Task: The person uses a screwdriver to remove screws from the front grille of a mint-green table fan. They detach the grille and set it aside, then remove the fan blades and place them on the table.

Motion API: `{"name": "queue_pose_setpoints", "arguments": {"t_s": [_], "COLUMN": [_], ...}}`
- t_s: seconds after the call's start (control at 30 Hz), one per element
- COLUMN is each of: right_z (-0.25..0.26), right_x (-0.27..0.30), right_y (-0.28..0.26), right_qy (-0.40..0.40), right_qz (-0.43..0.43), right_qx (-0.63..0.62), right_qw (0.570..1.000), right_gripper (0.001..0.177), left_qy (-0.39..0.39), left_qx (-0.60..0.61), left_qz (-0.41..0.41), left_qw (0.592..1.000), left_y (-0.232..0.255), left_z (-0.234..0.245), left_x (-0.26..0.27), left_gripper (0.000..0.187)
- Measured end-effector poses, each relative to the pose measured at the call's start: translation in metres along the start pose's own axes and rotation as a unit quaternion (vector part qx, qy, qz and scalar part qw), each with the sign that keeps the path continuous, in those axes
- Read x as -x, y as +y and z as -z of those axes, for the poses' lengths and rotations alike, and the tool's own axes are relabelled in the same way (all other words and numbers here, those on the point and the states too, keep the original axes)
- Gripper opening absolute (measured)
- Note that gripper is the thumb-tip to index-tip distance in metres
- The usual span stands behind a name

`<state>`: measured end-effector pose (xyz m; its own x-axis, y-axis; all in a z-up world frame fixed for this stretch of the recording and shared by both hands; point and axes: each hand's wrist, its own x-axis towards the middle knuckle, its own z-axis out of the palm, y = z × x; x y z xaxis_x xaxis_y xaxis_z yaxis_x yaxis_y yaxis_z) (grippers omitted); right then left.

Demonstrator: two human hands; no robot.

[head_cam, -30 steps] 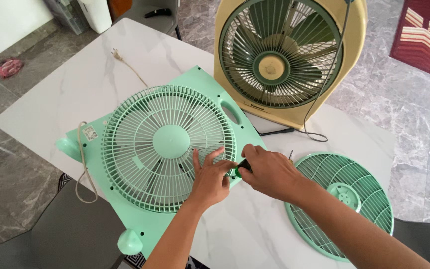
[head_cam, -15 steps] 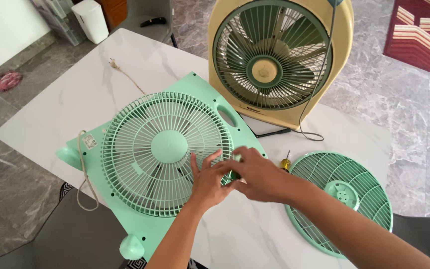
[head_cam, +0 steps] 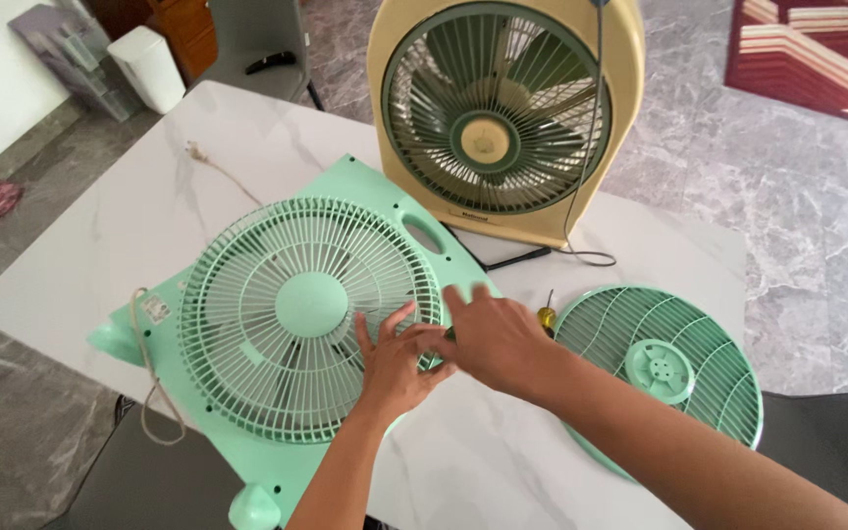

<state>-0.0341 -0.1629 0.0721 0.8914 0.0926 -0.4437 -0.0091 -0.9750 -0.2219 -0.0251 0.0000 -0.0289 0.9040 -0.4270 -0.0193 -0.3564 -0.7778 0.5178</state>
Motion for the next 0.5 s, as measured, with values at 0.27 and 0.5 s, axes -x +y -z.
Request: {"name": "queue_pose_setpoints", "arguments": {"t_s": [0.27,0.5], "right_z": [0.000,0.007], "right_x": [0.006,0.007], "right_y": [0.010,-0.007], "right_qy": [0.259,-0.003], "right_qz": [0.354,-0.009], "right_qx": [0.004,-0.057], "right_qw": [0.899,0.998], "right_gripper": [0.042,0.035], "left_qy": [0.039,-0.012], "left_qx": [0.004,0.003], "left_qz": [-0.041,0.004], "left_qw": [0.998,1.000], "left_y": [-0.004,-0.001], "left_z": [-0.002,0.000], "left_x": [0.001,0.001], "left_gripper": [0.035,0.040]}}
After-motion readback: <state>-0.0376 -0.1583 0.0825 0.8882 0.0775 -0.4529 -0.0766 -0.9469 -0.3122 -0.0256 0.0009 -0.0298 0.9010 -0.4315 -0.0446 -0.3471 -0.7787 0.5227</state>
